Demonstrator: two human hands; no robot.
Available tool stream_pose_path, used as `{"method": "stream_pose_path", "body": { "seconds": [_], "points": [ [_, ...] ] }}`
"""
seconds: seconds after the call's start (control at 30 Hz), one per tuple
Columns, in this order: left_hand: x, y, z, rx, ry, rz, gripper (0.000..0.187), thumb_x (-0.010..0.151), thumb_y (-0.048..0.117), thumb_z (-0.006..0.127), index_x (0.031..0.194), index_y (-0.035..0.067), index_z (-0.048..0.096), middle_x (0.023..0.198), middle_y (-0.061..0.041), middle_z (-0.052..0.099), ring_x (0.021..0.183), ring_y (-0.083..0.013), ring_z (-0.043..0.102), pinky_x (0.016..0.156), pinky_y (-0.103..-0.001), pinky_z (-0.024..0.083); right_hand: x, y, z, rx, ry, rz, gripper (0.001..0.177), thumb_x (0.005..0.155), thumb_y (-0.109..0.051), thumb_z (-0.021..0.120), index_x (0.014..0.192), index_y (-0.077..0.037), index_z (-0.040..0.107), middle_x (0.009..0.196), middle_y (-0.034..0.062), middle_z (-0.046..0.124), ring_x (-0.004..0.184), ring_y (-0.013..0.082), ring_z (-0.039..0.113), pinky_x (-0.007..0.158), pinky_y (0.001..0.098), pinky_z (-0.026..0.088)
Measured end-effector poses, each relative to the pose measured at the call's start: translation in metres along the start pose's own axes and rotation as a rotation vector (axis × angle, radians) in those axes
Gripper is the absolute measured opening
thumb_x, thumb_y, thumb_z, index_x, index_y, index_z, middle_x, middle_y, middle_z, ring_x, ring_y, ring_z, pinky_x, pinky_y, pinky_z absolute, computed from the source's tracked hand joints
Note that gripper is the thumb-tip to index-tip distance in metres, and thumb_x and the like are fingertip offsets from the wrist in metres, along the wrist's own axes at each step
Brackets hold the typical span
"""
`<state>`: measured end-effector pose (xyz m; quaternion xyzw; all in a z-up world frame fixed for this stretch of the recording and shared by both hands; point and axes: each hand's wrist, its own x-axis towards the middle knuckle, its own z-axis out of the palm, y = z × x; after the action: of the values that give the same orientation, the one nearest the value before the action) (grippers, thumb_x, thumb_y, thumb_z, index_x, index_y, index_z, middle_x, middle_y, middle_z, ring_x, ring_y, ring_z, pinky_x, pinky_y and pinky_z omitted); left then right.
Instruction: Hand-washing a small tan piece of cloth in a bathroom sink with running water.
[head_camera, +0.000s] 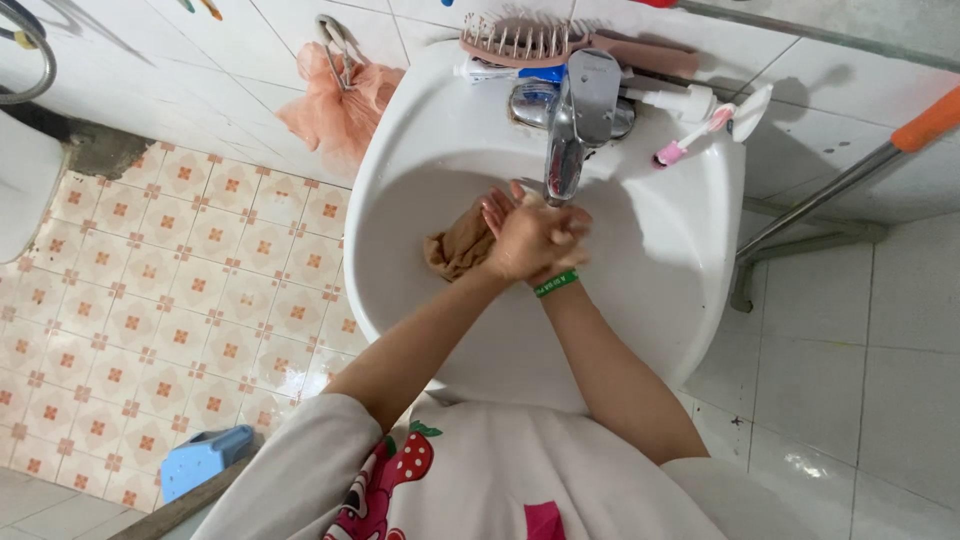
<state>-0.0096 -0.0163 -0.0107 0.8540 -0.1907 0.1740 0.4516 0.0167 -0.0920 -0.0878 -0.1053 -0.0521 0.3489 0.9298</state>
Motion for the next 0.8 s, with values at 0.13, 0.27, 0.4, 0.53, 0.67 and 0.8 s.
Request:
{"method": "stream_pose_path", "body": {
  "seconds": [0.13,0.27,0.4,0.53,0.67,0.8],
  "points": [
    [0.009,-0.010,-0.019,0.091,0.127,-0.261,0.033,0.084,0.017,0.078,0.117,0.013,0.072,0.119,-0.006,0.069,0.115,-0.0287,0.065,0.103,-0.042,0.053,-0.020,-0.017,-0.003,0.098,0.053,-0.064,0.048,0.117,-0.048,0.039,0.152,-0.019,0.052,0.141,0.0117,0.060,0.123,0.0293,0.059,0.108,0.0496,0.047],
    [0.002,-0.011,-0.025,0.276,-0.014,0.013,0.040,0.093,0.039,0.065,0.122,0.012,0.070,0.130,-0.016,0.060,0.129,-0.0364,0.049,0.114,-0.058,0.033,-0.017,-0.033,0.018,-0.059,0.362,-0.078,0.050,0.104,-0.051,0.037,0.133,-0.016,0.058,0.132,0.0045,0.063,0.123,0.0207,0.062,0.111,0.0441,0.051],
    [-0.007,-0.031,-0.007,0.318,-0.206,0.156,0.042,0.102,0.043,0.051,0.123,0.011,0.068,0.138,-0.017,0.060,0.136,-0.0362,0.047,0.120,-0.063,0.023,-0.015,-0.033,0.056,-0.021,0.492,0.081,0.049,0.100,-0.058,0.039,0.122,-0.018,0.059,0.123,0.0006,0.062,0.113,0.0197,0.065,0.102,0.0410,0.054],
    [0.004,-0.015,0.002,0.297,-0.250,-0.092,0.040,0.106,0.039,0.045,0.121,0.010,0.068,0.126,-0.017,0.065,0.131,-0.0335,0.052,0.119,-0.061,0.027,-0.003,-0.028,-0.022,-0.121,0.363,-0.066,0.036,0.112,-0.041,0.049,0.123,-0.008,0.061,0.121,0.0079,0.064,0.113,0.0227,0.065,0.102,0.0387,0.057],
    [0.018,-0.004,-0.005,-0.159,-0.161,-0.736,0.043,0.102,0.039,0.048,0.125,0.007,0.066,0.110,-0.019,0.066,0.110,-0.0317,0.060,0.105,-0.054,0.045,-0.001,-0.028,-0.021,-0.498,0.765,-0.122,0.040,0.102,-0.044,0.048,0.111,-0.008,0.063,0.103,0.0085,0.067,0.098,0.0213,0.068,0.082,0.0376,0.058],
    [-0.002,-0.049,-0.023,-0.352,-0.185,-0.943,0.044,0.105,0.039,0.047,0.132,0.007,0.060,0.111,-0.018,0.067,0.104,-0.0334,0.066,0.099,-0.049,0.054,-0.017,-0.057,0.094,-1.826,0.686,0.432,0.054,0.108,-0.049,0.041,0.099,-0.001,0.066,0.086,0.0203,0.074,0.079,0.0293,0.075,0.075,0.0409,0.057]
  ]
}}
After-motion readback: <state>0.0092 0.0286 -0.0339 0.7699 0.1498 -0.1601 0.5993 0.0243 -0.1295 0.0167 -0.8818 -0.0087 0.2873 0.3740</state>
